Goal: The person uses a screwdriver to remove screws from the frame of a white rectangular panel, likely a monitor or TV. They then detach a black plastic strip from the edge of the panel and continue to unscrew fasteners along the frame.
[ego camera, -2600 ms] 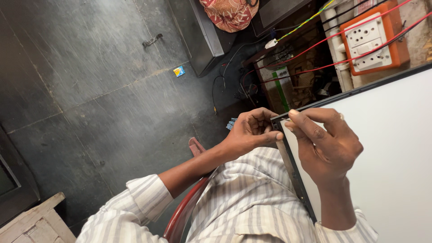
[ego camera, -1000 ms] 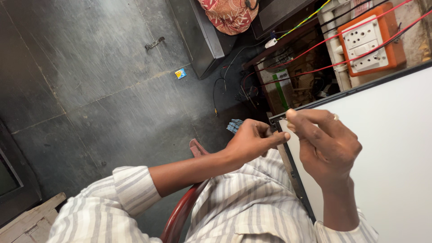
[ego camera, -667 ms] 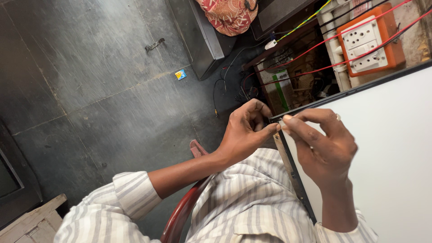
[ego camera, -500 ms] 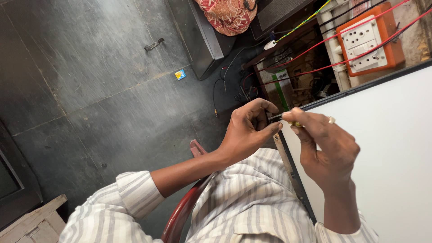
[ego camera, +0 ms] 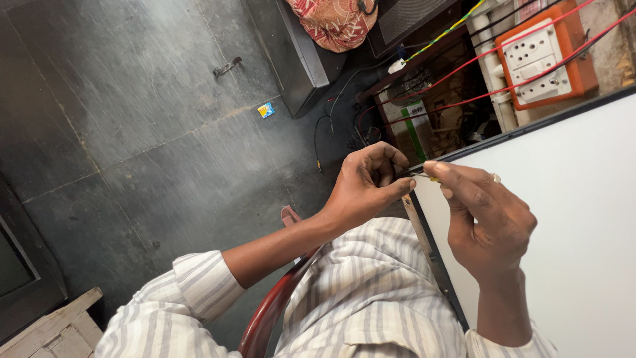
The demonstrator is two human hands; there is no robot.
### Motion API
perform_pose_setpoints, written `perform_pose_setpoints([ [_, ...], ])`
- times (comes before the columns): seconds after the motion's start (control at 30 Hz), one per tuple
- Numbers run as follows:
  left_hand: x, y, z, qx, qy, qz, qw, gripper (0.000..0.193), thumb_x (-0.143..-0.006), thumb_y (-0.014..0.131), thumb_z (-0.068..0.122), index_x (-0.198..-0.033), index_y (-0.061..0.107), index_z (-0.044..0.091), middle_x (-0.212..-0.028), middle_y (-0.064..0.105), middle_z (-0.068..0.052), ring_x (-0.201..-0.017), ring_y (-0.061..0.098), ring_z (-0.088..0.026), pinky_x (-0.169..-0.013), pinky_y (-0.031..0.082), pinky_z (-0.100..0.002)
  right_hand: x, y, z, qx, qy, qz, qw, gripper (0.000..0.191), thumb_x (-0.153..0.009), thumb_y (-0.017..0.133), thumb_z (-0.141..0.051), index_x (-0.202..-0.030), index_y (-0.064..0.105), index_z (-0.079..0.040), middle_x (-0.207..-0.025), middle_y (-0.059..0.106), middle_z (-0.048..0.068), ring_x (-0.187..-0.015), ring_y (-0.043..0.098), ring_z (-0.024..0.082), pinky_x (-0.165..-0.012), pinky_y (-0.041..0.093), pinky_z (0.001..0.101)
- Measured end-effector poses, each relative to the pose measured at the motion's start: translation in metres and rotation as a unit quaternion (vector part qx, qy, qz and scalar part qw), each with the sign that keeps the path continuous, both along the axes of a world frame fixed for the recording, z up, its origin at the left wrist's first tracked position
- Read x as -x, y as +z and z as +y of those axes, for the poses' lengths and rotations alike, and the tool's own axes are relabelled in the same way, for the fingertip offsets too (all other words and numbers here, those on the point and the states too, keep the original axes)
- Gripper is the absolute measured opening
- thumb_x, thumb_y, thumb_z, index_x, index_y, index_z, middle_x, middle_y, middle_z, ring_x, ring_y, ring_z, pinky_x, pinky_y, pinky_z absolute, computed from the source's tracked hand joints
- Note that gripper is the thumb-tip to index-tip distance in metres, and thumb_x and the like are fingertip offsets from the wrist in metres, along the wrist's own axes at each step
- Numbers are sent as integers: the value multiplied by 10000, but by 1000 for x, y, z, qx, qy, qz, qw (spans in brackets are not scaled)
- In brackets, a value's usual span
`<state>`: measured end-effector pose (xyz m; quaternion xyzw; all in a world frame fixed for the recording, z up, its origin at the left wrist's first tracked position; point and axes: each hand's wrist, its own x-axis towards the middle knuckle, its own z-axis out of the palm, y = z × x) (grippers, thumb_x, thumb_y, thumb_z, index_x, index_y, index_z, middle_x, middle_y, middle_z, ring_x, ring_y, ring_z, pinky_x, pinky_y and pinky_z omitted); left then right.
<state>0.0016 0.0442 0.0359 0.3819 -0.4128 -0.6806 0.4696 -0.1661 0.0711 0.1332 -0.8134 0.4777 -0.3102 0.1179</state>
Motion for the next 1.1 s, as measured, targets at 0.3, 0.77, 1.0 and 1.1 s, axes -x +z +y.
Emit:
perform_pose_setpoints([
  [0.3, -5, 23, 6, 99, 57, -174, 978, 193, -814, 819, 106, -961, 725, 25, -596, 583, -21, -507, 504, -43, -478, 386, -241, 2, 3, 10, 33, -40, -32, 998, 328, -1024, 741, 67, -1289, 671, -113, -1080, 751, 136, -992, 768, 200, -794, 648, 254],
  [0.77, 2, 24, 7, 326, 39, -349, 878, 60, -851, 693, 42, -867, 646, 8, -794, 629, -123, -782, 654, -308, -732, 538, -433, 23, -1, 39, 20, -153, -188, 970, 149, -1116, 721, -30, -1191, 602, 21, -1011, 747, 209, -958, 786, 238, -756, 656, 228],
  [1.0, 0, 42, -4, 329, 46, -315, 889, 73, -831, 689, 2, -866, 627, 18, -788, 650, -133, -737, 671, -311, -672, 540, -429, 46, 30, 43, 89, -242, -166, 952, 171, -1084, 718, -32, -1186, 600, 37, -1015, 743, 218, -901, 772, 235, -705, 601, 233],
  [1.1, 5, 50, -20, 270, -7, -245, 931, 101, -841, 761, 60, -879, 676, 22, -764, 666, -123, -637, 655, -255, -586, 529, -370, 67, 55, 32, 133, -209, -98, 964, 148, -1172, 706, -31, -1243, 593, 33, -1054, 739, 189, -982, 780, 221, -817, 645, 242],
])
